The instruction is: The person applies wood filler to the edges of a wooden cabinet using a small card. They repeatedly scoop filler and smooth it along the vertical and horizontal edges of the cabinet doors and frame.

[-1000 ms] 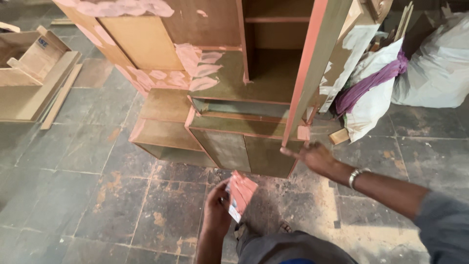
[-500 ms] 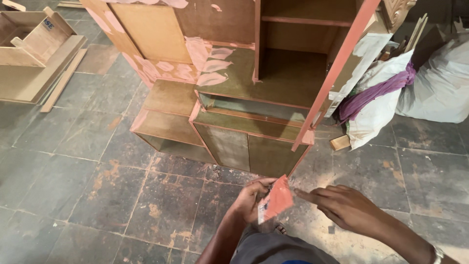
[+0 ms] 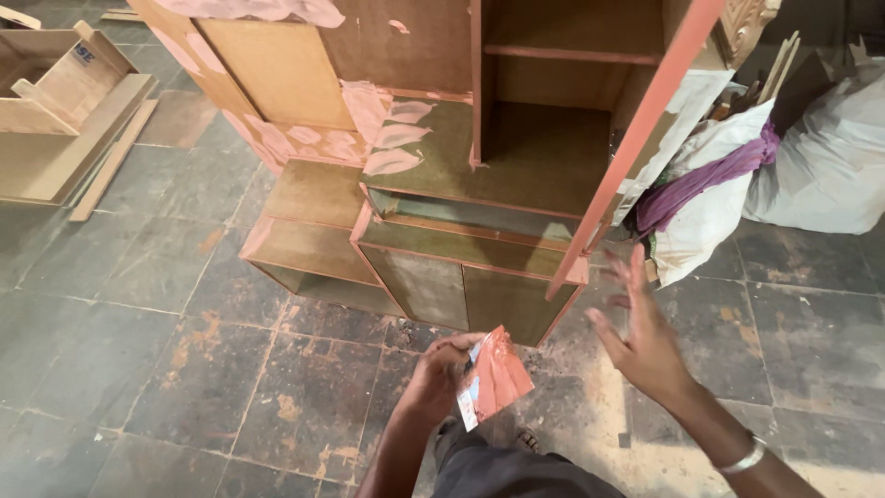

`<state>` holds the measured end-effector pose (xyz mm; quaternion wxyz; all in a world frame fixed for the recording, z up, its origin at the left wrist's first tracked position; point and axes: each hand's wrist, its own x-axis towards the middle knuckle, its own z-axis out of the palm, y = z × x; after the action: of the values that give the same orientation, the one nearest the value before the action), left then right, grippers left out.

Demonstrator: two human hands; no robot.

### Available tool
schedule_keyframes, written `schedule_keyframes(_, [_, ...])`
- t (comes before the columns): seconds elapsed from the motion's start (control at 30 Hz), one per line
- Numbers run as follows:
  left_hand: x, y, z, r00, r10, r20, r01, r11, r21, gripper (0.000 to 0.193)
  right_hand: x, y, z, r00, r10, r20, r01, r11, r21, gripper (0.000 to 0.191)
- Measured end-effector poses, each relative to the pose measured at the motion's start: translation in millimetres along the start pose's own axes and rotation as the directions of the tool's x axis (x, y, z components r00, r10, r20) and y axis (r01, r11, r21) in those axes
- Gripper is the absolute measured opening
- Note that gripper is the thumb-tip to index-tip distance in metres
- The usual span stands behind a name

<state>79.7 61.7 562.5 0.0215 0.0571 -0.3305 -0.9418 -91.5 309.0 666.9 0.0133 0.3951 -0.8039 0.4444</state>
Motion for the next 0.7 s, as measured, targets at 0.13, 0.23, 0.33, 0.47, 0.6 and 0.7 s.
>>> schedule_keyframes(0.13, [-3.8,1.9,-9.8,0.997,0.043,-0.070,-0.047,0.997,-0.056,0.048,22.4,-12.3,29.3,0.954,-0.142,-0.264,0.134,0.990,-0.046,0.088])
schedule_keyframes(0.23, [-2.2,14.9,-20.3,0.991,0.028,-0.131,-0.039,0.996,-0.076,0.047,27.5,-17.2,42.4,0.919,-0.136,-0.371,0.153,0.988,0.016,0.085])
schedule_keyframes(0.33, [4.8,34.8,-28.7,0.995,0.015,-0.099,-0.017,1.000,-0.017,0.050,31.0,-18.7,51.6,0.941,-0.055,-0.333,0.119,0.978,0.173,0.087])
schedule_keyframes(0.47, [19.5,67.7,-38.1,0.998,-0.015,-0.066,0.016,1.000,0.015,0.052,44.6,-27.8,73.6,0.925,-0.082,-0.372,0.124,0.988,0.089,0.088])
schedule_keyframes(0.6, [37.5,103.6,-57.9,0.993,-0.091,-0.079,0.096,0.993,0.067,0.052,76.1,-45.6,98.3,0.952,-0.065,-0.299,0.104,0.988,0.118,0.083])
schedule_keyframes(0.7, [53.8,125.4,-82.4,0.992,-0.121,-0.048,0.124,0.989,0.085,0.051,112.5,-56.5,112.7,0.989,0.007,-0.148,0.014,0.989,0.145,0.083])
